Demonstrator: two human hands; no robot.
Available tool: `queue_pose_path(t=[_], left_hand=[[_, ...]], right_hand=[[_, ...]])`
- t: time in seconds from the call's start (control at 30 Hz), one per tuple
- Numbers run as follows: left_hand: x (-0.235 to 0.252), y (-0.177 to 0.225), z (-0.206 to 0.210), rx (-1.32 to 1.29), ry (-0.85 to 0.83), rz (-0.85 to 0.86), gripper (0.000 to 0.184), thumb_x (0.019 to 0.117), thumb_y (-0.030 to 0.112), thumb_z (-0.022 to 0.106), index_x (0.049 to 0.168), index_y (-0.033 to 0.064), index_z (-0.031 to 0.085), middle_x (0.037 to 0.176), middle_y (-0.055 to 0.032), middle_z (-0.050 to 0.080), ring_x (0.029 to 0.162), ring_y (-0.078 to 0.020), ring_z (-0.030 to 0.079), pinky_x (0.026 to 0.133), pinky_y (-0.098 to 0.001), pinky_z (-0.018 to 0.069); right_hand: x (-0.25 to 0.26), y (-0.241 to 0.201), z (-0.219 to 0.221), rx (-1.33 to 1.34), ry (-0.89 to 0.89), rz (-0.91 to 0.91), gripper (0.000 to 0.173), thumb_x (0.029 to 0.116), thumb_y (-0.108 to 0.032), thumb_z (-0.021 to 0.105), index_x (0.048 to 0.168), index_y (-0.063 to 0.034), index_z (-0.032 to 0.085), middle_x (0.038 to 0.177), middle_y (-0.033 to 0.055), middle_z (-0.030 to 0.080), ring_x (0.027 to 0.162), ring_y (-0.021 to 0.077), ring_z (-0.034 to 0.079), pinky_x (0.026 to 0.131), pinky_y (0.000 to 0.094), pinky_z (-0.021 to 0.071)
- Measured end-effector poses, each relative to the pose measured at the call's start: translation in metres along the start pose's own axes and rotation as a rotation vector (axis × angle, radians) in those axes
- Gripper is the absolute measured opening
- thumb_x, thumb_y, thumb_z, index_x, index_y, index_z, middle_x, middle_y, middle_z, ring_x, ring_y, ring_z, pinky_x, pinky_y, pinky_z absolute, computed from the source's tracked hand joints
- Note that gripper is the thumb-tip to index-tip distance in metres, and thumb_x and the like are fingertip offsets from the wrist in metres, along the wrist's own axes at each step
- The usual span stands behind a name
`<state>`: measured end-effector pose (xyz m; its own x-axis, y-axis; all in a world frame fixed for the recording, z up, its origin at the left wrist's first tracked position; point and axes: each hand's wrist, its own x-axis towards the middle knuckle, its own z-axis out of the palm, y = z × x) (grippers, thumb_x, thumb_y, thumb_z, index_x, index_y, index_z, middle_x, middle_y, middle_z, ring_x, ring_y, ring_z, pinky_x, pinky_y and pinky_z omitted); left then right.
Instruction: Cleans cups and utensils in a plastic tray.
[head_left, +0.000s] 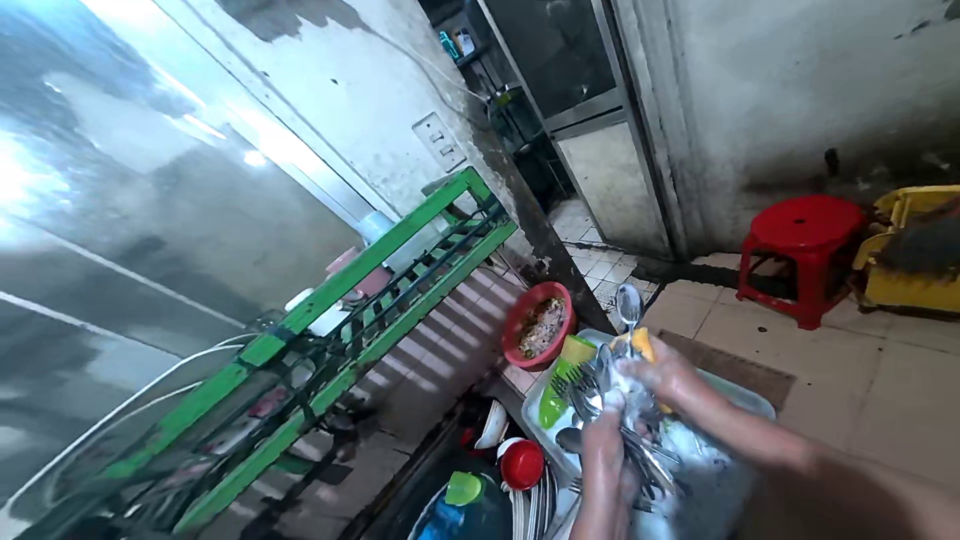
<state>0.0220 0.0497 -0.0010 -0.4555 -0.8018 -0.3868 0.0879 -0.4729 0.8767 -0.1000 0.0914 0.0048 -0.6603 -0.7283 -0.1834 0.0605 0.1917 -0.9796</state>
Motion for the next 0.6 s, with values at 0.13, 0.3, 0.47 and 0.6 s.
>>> queue_pose_path(t=[0.13,0.3,0.47,0.6], left_hand=[[0.01,0.003,-0.018,-0.119,-0.105,0.018,0.019,0.1028,0.005,0.053,0.108,-0.0068,0.066,0.09,-0.0182,0.069,0.07,-0.0225,0.067,0.064,-0.0354,0.0592],[0.012,0.008,-0.016,-0.16,-0.236,-0.01,0.015,0.0974,0.004,0.06,0.108,-0.0048,0.066,0.097,-0.0181,0.071,0.089,-0.0254,0.071,0.08,-0.0415,0.0606],[0.028,0.023,-0.027,-0.312,-0.182,-0.019,0.021,0.1062,0.01,0.044,0.095,0.0009,0.059,0.065,-0.0075,0.06,0.06,-0.0218,0.064,0.069,-0.0426,0.0614],[0.023,0.033,-0.027,-0.179,-0.126,-0.03,0.022,0.1074,0.01,0.043,0.098,-0.0026,0.059,0.059,-0.0055,0.053,0.048,-0.0166,0.057,0.051,-0.0321,0.0567]], right_hand=[[0.033,-0.003,-0.045,-0.255,-0.172,-0.033,0.043,0.0982,-0.028,0.07,0.132,-0.004,0.061,0.114,0.0218,0.068,0.104,0.0353,0.067,0.095,0.058,0.0515],[0.0,-0.023,-0.024,-0.819,-0.718,0.014,0.058,0.1005,-0.031,0.066,0.148,-0.0033,0.048,0.134,0.0294,0.058,0.125,0.0439,0.056,0.105,0.064,0.0408],[-0.013,-0.003,-0.027,-0.978,-0.932,0.034,0.063,0.0945,-0.025,0.075,0.144,0.0029,0.048,0.13,0.0328,0.058,0.12,0.0472,0.057,0.099,0.0671,0.0427],[0.0,-0.019,-0.052,-0.535,-0.565,0.041,0.053,0.0916,-0.019,0.078,0.138,-0.0059,0.055,0.12,0.0193,0.065,0.108,0.0308,0.065,0.096,0.0504,0.0521]])
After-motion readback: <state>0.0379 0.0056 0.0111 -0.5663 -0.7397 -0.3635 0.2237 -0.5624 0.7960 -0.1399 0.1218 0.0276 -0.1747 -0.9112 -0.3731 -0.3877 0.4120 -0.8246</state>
